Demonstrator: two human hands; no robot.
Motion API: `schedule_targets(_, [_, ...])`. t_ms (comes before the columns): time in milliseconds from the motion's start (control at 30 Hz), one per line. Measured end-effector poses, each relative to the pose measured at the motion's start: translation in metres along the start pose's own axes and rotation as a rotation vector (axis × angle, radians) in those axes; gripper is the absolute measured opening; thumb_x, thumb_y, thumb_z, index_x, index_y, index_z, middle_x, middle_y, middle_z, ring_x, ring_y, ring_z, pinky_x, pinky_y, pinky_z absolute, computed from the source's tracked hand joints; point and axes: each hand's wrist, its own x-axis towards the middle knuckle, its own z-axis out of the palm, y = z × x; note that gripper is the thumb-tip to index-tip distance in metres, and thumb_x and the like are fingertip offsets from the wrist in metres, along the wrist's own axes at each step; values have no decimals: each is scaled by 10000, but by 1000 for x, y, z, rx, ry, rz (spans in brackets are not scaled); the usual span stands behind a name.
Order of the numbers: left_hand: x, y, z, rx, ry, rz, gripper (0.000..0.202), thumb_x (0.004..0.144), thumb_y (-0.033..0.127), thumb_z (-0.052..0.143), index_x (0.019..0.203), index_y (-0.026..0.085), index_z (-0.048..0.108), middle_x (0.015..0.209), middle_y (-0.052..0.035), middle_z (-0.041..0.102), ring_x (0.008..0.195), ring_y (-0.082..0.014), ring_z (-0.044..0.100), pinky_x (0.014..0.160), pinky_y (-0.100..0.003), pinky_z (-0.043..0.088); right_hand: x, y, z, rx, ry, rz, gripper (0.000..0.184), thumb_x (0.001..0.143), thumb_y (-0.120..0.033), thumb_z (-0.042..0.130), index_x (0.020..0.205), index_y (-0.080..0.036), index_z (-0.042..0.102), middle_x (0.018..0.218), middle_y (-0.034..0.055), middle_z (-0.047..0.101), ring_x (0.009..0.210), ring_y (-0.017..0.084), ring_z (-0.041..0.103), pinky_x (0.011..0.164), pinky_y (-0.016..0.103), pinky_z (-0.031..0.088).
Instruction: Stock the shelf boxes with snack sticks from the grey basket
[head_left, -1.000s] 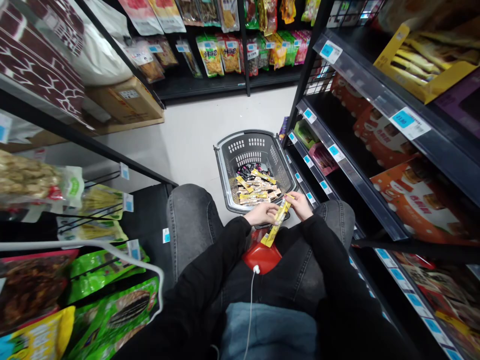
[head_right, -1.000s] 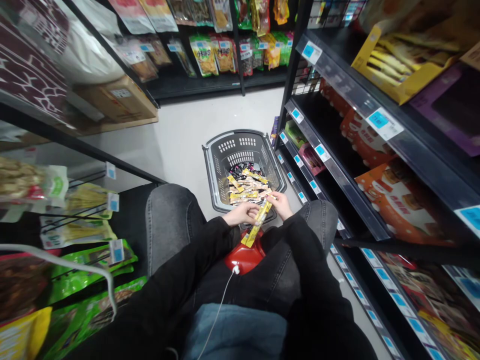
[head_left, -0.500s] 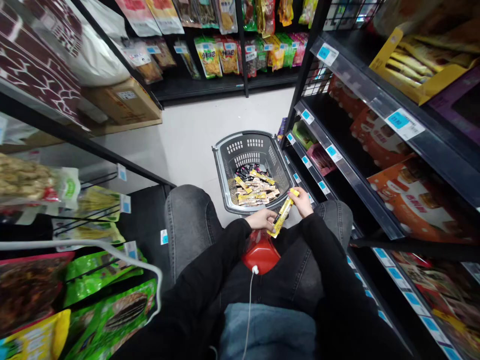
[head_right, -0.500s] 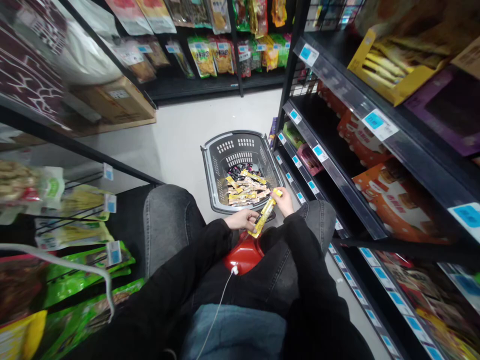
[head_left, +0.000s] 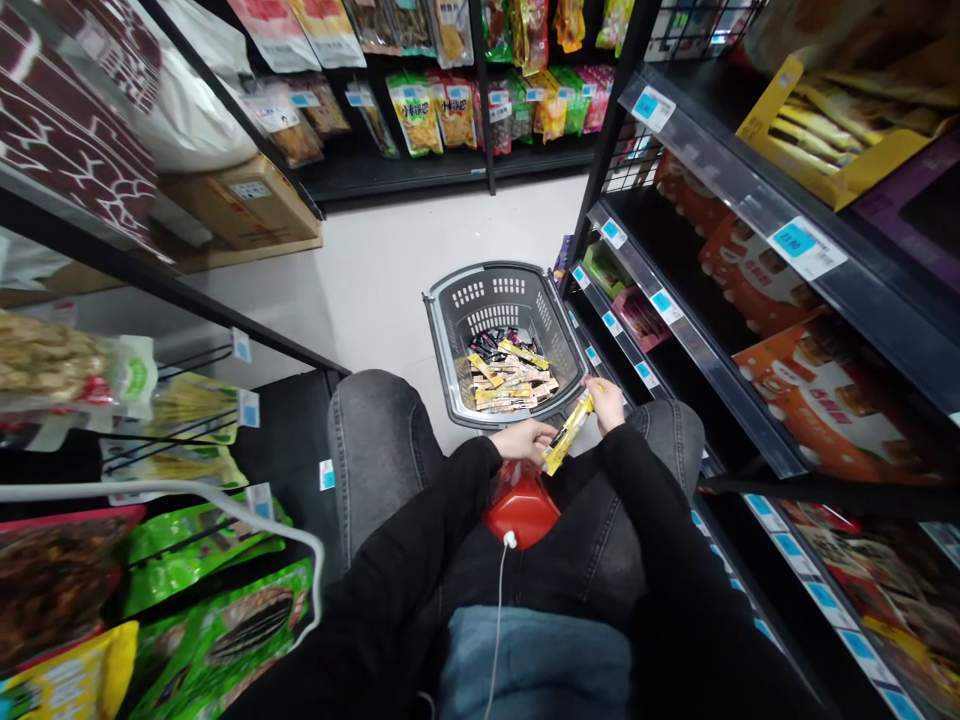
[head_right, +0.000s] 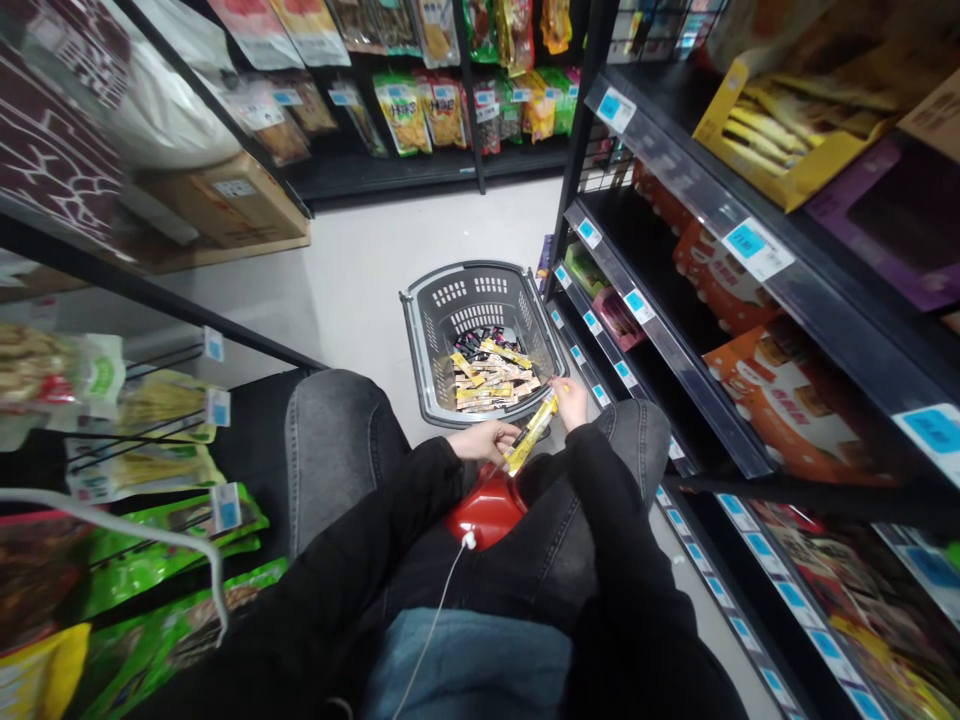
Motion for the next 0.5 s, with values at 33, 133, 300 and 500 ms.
schedule_targets(33, [0,1,-1,-9,17,-5,493,436,20,720,908,115,616,651,49,630,594,-90,594,570,-189,463,1,-1,-2,11,20,17,342,659,-491,598,678,-150,585,488,-11,553,448,135,534,450,256,452])
schedule_targets(133, [-2,5,-7,-64,184,-28,499,420,-17,696,897,110,619,661,36,644,590,-92,595,581,-195,474,3,-3,-7,77,103,65,387,690,-526,558,673,-141,592,478,14,577,453,149,560,427,246,439])
schedule_targets(300, [-8,20,-24,-68,732,40,280,613,128,627,892,96,623,752,-45,663,717,-166,631,720,-317,516,19,-9,-4,15,115,63,462,845,-496,332,935,-114,577,687,94,675,654,187,646,556,292,505])
schedule_targets(500, [-21,12,-61,455,1402,198,435,709,294,536,1105,115,522,1172,-157,566,1162,-282,476,1005,-444,333,56,-37,19,-421,85,6,242,784,-359,487,809,-167,632,712,76,676,746,202,638,714,329,500])
